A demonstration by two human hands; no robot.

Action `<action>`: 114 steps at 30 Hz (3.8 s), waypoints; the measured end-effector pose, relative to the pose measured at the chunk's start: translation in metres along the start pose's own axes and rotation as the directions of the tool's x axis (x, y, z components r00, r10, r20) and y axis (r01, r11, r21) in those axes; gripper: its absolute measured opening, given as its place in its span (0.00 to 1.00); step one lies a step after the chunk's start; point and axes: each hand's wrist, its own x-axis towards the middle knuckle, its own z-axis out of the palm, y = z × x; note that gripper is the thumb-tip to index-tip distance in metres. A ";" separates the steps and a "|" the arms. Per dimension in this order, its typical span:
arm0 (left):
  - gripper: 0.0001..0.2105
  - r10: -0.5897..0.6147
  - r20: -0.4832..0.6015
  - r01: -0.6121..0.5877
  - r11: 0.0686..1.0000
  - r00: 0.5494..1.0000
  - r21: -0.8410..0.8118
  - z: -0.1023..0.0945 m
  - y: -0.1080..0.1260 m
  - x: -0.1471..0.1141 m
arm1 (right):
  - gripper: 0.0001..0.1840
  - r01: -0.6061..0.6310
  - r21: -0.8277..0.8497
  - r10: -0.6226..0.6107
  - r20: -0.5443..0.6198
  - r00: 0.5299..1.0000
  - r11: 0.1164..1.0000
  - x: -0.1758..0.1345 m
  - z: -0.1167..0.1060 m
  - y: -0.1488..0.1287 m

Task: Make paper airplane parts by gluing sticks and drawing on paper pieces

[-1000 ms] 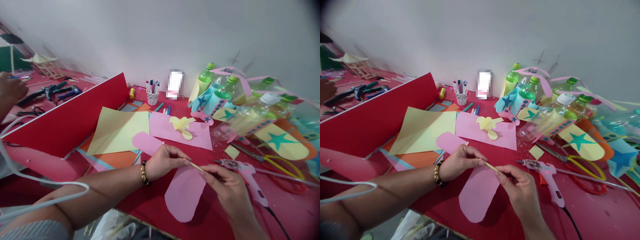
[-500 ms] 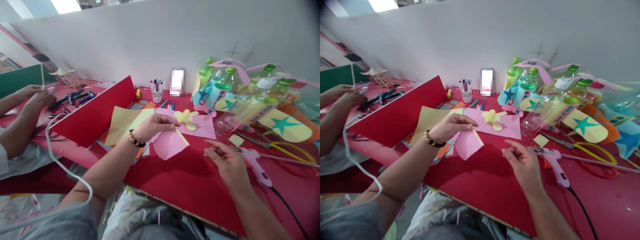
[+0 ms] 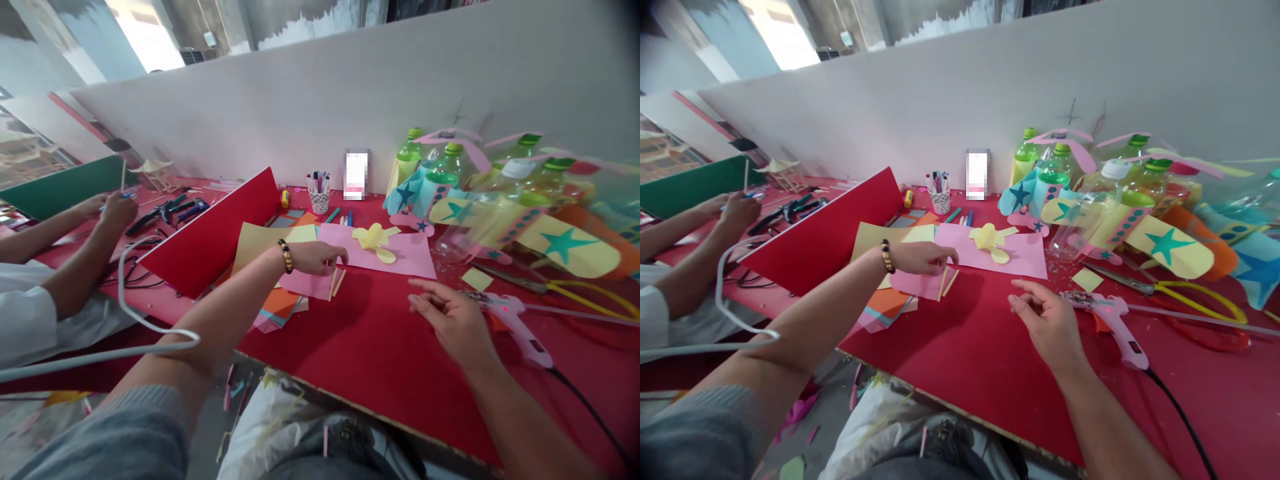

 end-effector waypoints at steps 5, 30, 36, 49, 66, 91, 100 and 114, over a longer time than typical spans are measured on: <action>0.27 -0.060 -0.036 0.064 0.992 0.998 0.111 0.009 -0.005 0.016 | 0.20 -0.007 -0.029 0.007 0.001 1.000 1.000 -0.001 0.000 0.000; 0.07 -0.230 -0.237 0.210 0.972 0.944 -0.105 0.007 -0.046 -0.021 | 0.17 -0.011 -0.090 0.021 0.110 0.994 0.996 -0.015 0.003 0.001; 0.08 -0.223 -0.257 0.180 0.967 0.940 -0.182 0.008 -0.056 -0.021 | 0.18 -0.005 -0.078 0.018 0.168 0.986 0.997 -0.015 0.002 0.004; 0.11 -0.233 -0.720 0.206 0.970 0.654 -0.128 0.018 -0.046 -0.008 | 0.16 -0.067 -0.042 0.070 0.090 0.993 0.997 -0.008 0.005 -0.001; 0.13 0.305 -0.509 -0.398 0.914 0.805 -0.082 0.074 0.102 0.030 | 0.15 -0.367 0.545 0.257 0.269 0.928 0.754 -0.006 0.007 -0.010; 0.06 0.028 -0.638 -0.081 0.995 0.770 -0.054 0.040 0.011 0.078 | 0.12 -0.321 0.384 0.213 0.298 0.931 0.866 -0.008 0.006 -0.005; 0.11 0.385 -0.786 -0.418 0.891 0.483 0.179 0.059 0.051 0.018 | 0.17 -0.322 0.398 0.252 0.220 0.942 0.859 -0.005 0.007 -0.006; 0.19 0.378 -0.787 -0.436 0.886 0.487 0.155 0.083 0.059 0.013 | 0.15 -0.379 0.511 0.292 0.246 0.924 0.772 -0.001 0.014 0.002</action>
